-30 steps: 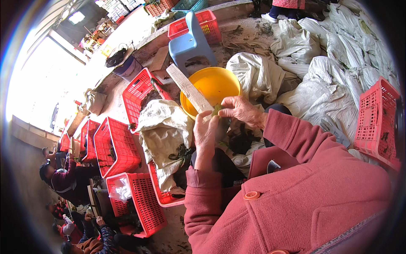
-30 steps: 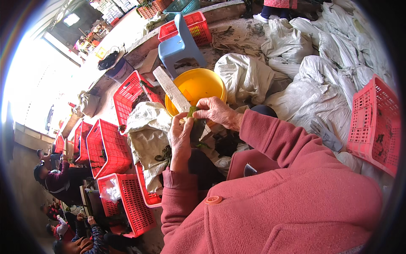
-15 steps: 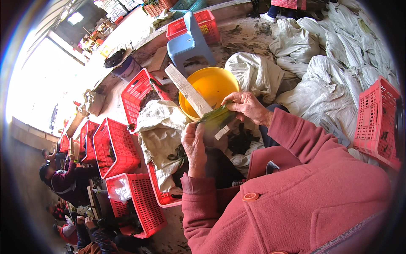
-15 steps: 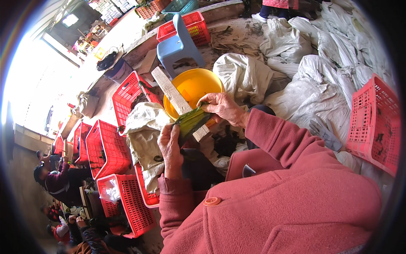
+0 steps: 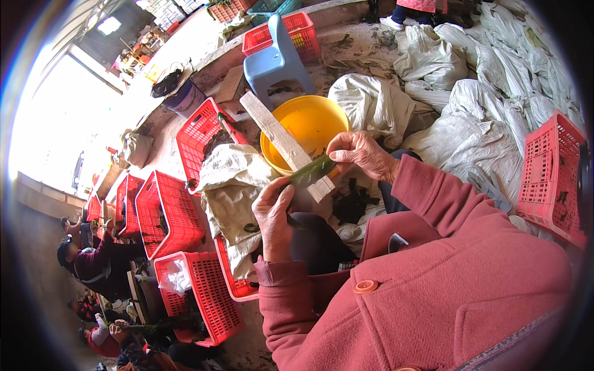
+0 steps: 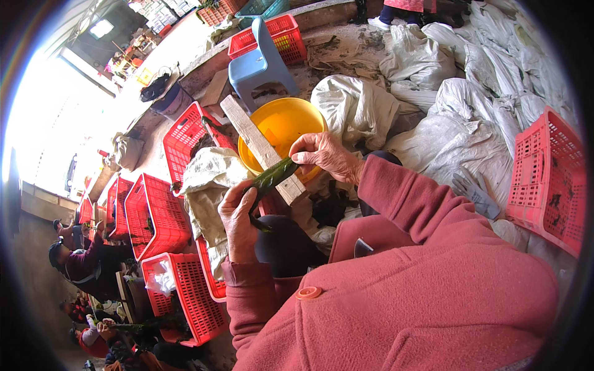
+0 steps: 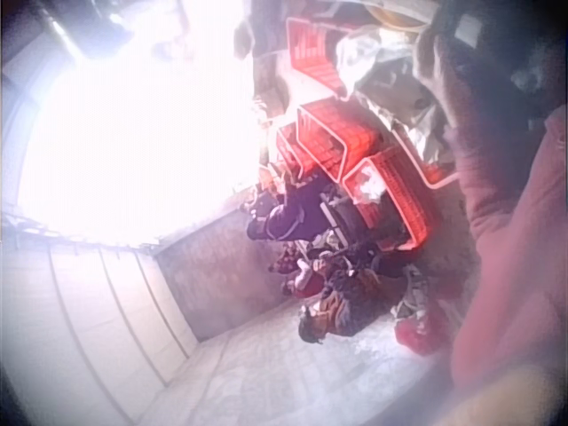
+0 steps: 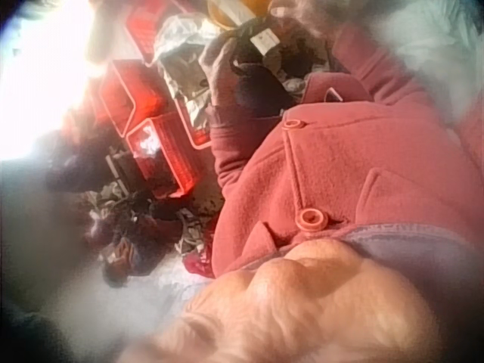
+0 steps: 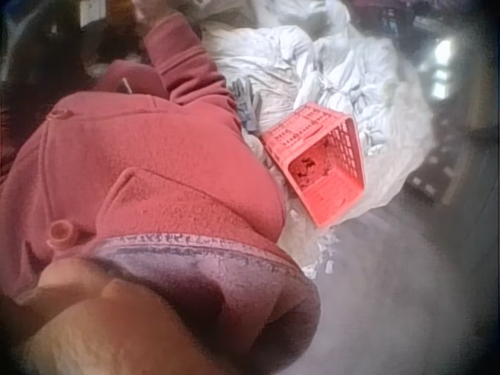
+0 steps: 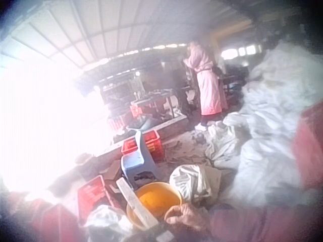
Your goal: The person sits on the floor and repeatedly picks up green leaves, removes stems or unwanted parts by hand, and places the trimmed pieces into a yellow bucket. The person also uses a wooden board as a guide or support while handling the leaves.
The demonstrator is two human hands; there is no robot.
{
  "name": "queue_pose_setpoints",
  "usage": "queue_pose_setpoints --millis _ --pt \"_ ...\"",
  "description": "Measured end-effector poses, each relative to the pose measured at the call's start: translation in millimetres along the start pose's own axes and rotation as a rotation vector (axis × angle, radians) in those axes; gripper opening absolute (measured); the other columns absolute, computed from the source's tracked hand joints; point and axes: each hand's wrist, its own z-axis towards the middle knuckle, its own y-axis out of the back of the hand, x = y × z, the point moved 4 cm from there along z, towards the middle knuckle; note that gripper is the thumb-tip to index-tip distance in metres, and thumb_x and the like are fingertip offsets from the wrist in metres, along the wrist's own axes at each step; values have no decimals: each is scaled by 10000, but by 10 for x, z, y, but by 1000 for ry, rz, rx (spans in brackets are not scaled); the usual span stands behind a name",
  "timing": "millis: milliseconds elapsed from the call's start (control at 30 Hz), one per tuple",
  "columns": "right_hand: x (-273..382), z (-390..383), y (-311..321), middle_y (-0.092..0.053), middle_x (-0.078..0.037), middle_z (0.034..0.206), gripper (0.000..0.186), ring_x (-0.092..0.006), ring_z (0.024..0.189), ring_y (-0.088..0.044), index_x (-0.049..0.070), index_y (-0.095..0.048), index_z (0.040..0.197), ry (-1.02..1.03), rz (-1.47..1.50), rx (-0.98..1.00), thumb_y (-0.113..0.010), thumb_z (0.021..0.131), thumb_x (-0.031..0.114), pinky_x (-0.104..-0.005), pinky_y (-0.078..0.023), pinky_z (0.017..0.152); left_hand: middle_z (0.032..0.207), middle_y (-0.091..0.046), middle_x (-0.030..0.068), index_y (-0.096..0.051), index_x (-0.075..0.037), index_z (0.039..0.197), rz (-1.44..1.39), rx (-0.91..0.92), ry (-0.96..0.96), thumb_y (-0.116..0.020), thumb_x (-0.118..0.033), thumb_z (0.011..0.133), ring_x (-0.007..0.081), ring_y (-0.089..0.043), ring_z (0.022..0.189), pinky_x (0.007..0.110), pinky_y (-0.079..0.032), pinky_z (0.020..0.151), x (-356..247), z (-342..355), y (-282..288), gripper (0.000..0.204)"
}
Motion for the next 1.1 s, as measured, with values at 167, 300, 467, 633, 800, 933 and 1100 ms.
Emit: queue_pose_setpoints --millis 167,300,467,633,800,933,1100 --pt "40 3 3 -662 -13 837 131 -68 706 -612 2 -655 1026 8 -255 35 -640 960 114 -218 -528 694 1007 -667 29 -666 25 1129 360 58 -105 -671 26 891 76 -582 807 194 -466 716 -20 127 139 238" --pt "9 28 -19 -656 -5 825 121 -62 737 -622 8 -639 1003 -18 -378 76 -624 976 124 -214 -522 691 899 -665 22 -649 -6 1090 411 81 -140 -644 -1 926 49 -564 753 180 -439 670 -22 173 183 164" --pt "19 -5 -87 -675 -36 873 111 -97 752 -677 1 -604 1051 -2 -214 69 -575 1000 96 -221 -541 678 750 -626 8 -623 -34 1063 227 54 21 -589 -46 974 29 -491 604 170 -355 541 -34 104 79 96" --pt "122 -28 -77 -707 -71 932 155 -85 799 -666 -31 -671 1081 5 -63 82 -555 986 4 -222 -553 747 666 -565 7 -616 -22 1102 162 88 97 -547 -65 992 28 -390 507 183 -276 469 -133 62 23 137" --pt "119 -2 -60 -720 -98 939 181 -120 755 -688 -13 -690 1103 -97 191 128 -595 985 85 -240 -572 733 652 -524 -17 -666 11 1096 -12 228 69 -534 -57 979 31 -369 517 191 -284 487 -234 59 5 189" --pt "174 75 -78 -719 -82 893 206 -130 729 -696 -4 -690 1093 -49 217 121 -616 986 156 -253 -580 704 709 -592 -20 -697 11 1020 45 126 129 -631 -56 942 42 -471 559 168 -354 539 -252 101 64 122" --pt "288 121 -96 -713 -76 971 156 -98 773 -661 -37 -694 1060 153 -34 105 -658 947 64 -229 -562 749 840 -664 9 -693 -6 955 237 142 37 -702 -16 895 45 -550 707 183 -439 657 -227 188 62 61"
